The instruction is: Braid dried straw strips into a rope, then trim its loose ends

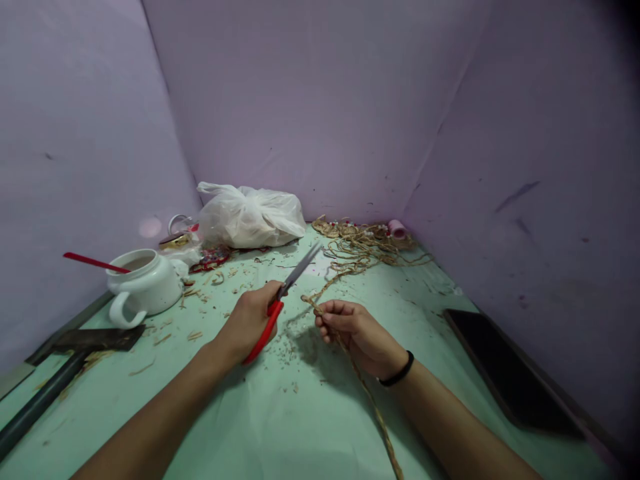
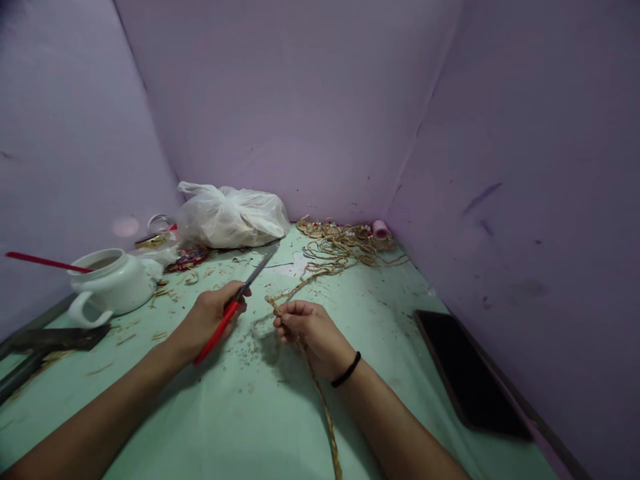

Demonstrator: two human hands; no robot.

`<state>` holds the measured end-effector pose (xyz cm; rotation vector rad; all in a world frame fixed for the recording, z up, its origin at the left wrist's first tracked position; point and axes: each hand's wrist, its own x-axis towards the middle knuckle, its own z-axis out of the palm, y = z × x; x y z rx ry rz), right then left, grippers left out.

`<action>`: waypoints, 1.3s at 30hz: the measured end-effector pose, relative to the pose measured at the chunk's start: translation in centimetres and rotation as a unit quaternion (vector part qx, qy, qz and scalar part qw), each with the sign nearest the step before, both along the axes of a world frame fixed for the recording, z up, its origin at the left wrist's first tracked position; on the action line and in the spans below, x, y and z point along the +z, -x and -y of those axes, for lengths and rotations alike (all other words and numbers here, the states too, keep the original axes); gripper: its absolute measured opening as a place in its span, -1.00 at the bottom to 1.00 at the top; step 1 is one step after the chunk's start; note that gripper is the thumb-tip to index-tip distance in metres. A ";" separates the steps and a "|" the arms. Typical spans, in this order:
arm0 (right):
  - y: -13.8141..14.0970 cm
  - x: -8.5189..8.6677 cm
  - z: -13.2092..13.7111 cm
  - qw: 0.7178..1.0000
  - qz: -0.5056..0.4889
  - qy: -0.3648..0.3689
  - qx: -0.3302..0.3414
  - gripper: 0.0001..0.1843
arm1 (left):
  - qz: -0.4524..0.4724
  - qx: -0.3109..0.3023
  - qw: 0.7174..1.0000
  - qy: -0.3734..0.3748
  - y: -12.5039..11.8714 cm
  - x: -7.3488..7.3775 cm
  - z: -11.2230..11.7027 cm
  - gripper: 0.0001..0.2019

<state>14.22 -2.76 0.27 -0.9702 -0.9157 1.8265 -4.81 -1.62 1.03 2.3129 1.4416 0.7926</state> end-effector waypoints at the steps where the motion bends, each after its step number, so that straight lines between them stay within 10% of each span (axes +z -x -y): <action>1: 0.1 -0.1 0.1 1.000 -0.009 0.007 0.014 -0.82 | 0.032 0.013 0.999 0.013 -0.1 0.0 0.0 -0.87; 16: 0.2 -0.4 -0.1 0.991 0.065 -0.080 -0.079 -0.72 | -0.031 0.030 0.999 0.020 -0.4 -0.2 0.6 -0.76; 26: 0.2 0.2 0.0 0.997 -0.045 -0.065 -0.027 -0.91 | -0.198 0.001 0.977 -0.074 -1.1 -1.3 0.1 -0.69; 39: 0.6 -0.1 0.2 0.988 0.076 -0.134 -0.017 -0.91 | -0.211 -0.013 0.976 -0.042 -1.4 -1.1 0.5 -0.69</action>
